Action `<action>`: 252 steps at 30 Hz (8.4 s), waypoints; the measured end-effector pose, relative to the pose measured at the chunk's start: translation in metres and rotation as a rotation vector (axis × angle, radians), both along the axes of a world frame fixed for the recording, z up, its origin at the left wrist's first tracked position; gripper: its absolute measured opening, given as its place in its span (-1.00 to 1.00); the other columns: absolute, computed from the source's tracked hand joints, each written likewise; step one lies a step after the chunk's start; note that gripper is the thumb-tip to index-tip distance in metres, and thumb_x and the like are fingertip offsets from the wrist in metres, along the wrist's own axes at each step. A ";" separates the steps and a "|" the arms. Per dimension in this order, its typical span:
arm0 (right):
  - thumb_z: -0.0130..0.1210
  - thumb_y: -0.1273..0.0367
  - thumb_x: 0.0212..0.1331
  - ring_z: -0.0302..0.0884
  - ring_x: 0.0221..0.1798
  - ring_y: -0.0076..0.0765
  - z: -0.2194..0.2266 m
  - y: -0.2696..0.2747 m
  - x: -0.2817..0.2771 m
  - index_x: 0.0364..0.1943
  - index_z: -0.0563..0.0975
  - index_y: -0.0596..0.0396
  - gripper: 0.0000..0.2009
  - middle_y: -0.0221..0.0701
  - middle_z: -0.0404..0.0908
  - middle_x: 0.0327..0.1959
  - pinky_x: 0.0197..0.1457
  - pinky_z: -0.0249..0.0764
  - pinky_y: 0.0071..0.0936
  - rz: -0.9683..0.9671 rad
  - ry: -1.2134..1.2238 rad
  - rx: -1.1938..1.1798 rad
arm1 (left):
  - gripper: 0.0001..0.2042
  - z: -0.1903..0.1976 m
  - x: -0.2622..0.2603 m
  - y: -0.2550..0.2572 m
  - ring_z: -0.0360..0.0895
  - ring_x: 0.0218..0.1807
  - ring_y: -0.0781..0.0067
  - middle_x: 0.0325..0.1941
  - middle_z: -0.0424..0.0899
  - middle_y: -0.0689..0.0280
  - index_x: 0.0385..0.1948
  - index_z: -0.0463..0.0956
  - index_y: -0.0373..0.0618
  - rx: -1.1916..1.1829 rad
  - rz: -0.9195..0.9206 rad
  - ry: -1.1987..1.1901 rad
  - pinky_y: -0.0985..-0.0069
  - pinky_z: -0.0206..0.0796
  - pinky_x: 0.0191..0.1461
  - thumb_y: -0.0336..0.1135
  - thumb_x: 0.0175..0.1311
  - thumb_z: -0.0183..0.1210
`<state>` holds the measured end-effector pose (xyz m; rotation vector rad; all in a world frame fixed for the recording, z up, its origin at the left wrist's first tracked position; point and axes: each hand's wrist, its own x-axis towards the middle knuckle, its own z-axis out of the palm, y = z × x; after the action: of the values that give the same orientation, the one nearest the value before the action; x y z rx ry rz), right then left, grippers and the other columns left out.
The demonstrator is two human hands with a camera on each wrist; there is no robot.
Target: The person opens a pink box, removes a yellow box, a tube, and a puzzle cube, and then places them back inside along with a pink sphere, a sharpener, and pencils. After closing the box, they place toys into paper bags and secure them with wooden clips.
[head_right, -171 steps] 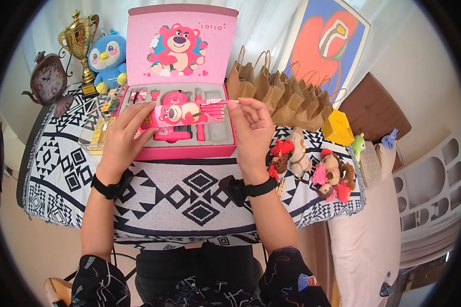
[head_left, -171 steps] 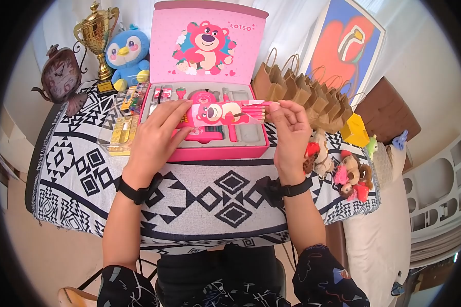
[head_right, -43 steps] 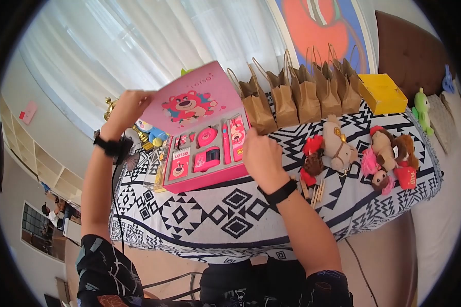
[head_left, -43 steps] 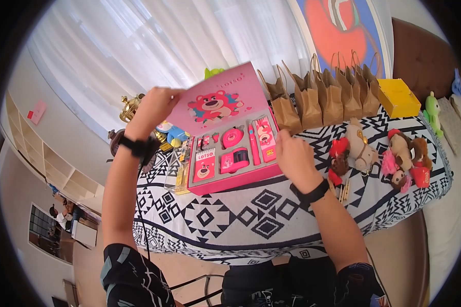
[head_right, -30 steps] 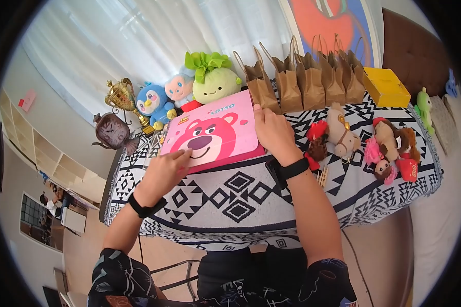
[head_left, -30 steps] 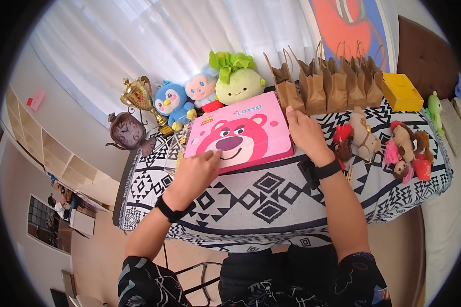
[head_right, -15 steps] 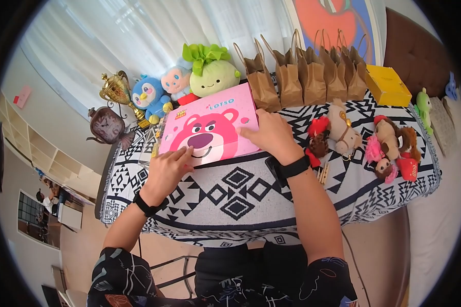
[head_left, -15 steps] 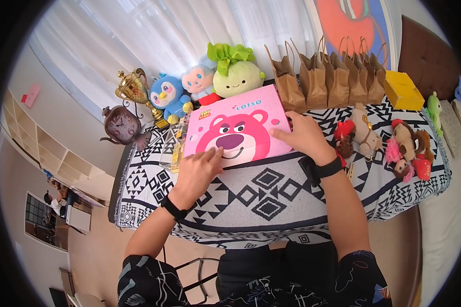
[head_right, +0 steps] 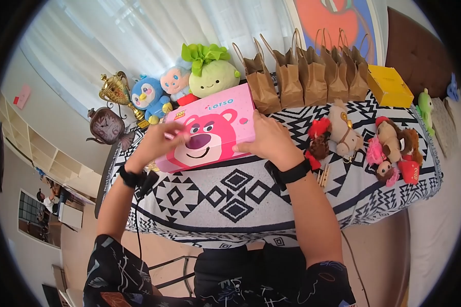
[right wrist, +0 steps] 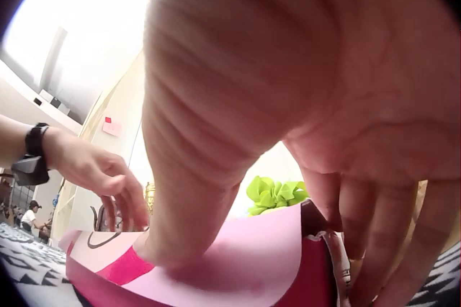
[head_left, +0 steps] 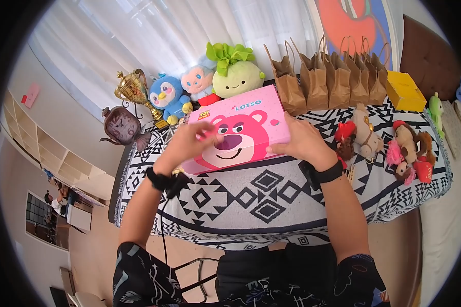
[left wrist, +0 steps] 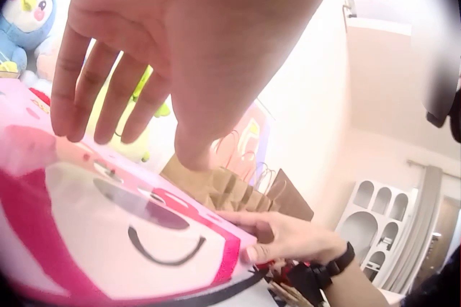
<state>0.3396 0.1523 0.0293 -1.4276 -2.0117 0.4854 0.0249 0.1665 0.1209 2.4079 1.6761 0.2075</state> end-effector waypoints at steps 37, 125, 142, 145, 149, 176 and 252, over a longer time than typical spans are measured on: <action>0.33 0.10 0.27 0.64 0.07 0.13 -0.011 0.007 -0.027 0.01 0.64 0.31 -0.51 -0.04 0.71 0.02 0.19 0.53 -0.10 -0.081 0.228 0.385 | -0.36 -0.063 0.022 0.222 0.65 0.10 -0.11 0.03 0.75 -0.01 0.07 0.63 -0.19 0.450 -0.009 -0.287 0.13 0.46 0.22 -0.15 -0.12 0.64; 0.24 0.44 0.19 0.60 -0.31 0.10 0.137 -0.125 0.022 -0.21 0.53 0.07 -0.86 -0.23 0.54 -0.37 -0.24 0.49 -0.03 0.078 -0.485 0.413 | 0.63 -0.070 0.113 -0.056 -0.11 0.71 -0.11 0.74 -0.30 -0.06 0.61 -0.60 -0.08 0.255 -0.528 -0.838 0.11 0.08 0.64 -0.08 -0.35 0.77; 0.31 0.42 0.24 0.66 -0.38 -0.17 0.105 -0.183 0.018 -0.11 0.61 0.06 -0.82 -0.33 0.73 -0.24 -0.29 0.57 -0.31 0.333 -0.279 0.298 | 0.45 -0.074 0.102 -0.052 0.18 0.57 -0.14 0.54 0.14 -0.15 0.61 -0.28 -0.23 -0.018 -0.681 -0.918 0.14 0.06 0.63 -0.11 -0.34 0.69; 0.27 0.35 0.34 0.71 -0.36 -0.27 0.103 -0.183 0.045 -0.12 0.64 0.10 -0.85 -0.30 0.78 -0.17 -0.24 0.60 -0.40 0.296 0.041 0.270 | 0.44 -0.073 0.101 -0.052 0.19 0.57 -0.14 0.54 0.14 -0.12 0.60 -0.26 -0.22 0.008 -0.681 -0.917 0.13 0.05 0.63 -0.11 -0.34 0.70; 0.15 0.17 0.50 0.69 -0.28 -0.55 0.096 -0.143 0.117 -0.18 0.68 0.22 -0.66 -0.37 0.79 -0.25 -0.22 0.58 -0.60 -0.110 0.322 0.092 | 0.42 -0.069 0.098 -0.054 0.19 0.57 -0.12 0.54 0.14 -0.10 0.61 -0.26 -0.18 0.048 -0.658 -0.869 0.12 0.12 0.61 -0.12 -0.30 0.69; 0.28 0.62 0.19 0.68 -0.29 -0.50 0.099 -0.148 0.057 -0.15 0.71 0.13 -0.82 -0.41 0.75 -0.23 -0.25 0.57 -0.59 0.070 -0.029 0.322 | -0.55 0.005 0.080 -0.069 0.43 0.42 0.00 0.13 0.63 0.26 -0.08 0.74 -0.06 0.439 -0.871 -0.641 -0.01 0.07 0.62 -0.05 0.02 0.56; 0.32 0.31 0.16 0.66 -0.14 0.14 0.036 -0.015 0.196 0.13 0.59 0.07 -0.58 -0.06 0.70 -0.21 0.00 0.57 -0.11 -0.156 -0.300 0.344 | -0.54 0.007 0.078 -0.122 0.64 -0.06 -0.02 -0.08 0.63 0.06 -0.05 0.56 -0.34 0.097 -0.349 -0.364 0.23 0.50 0.02 -0.24 0.09 0.48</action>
<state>0.5358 0.1371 0.0655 -1.4864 -2.0636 -0.1469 0.1025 0.0450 0.1279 2.4916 1.0974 0.6365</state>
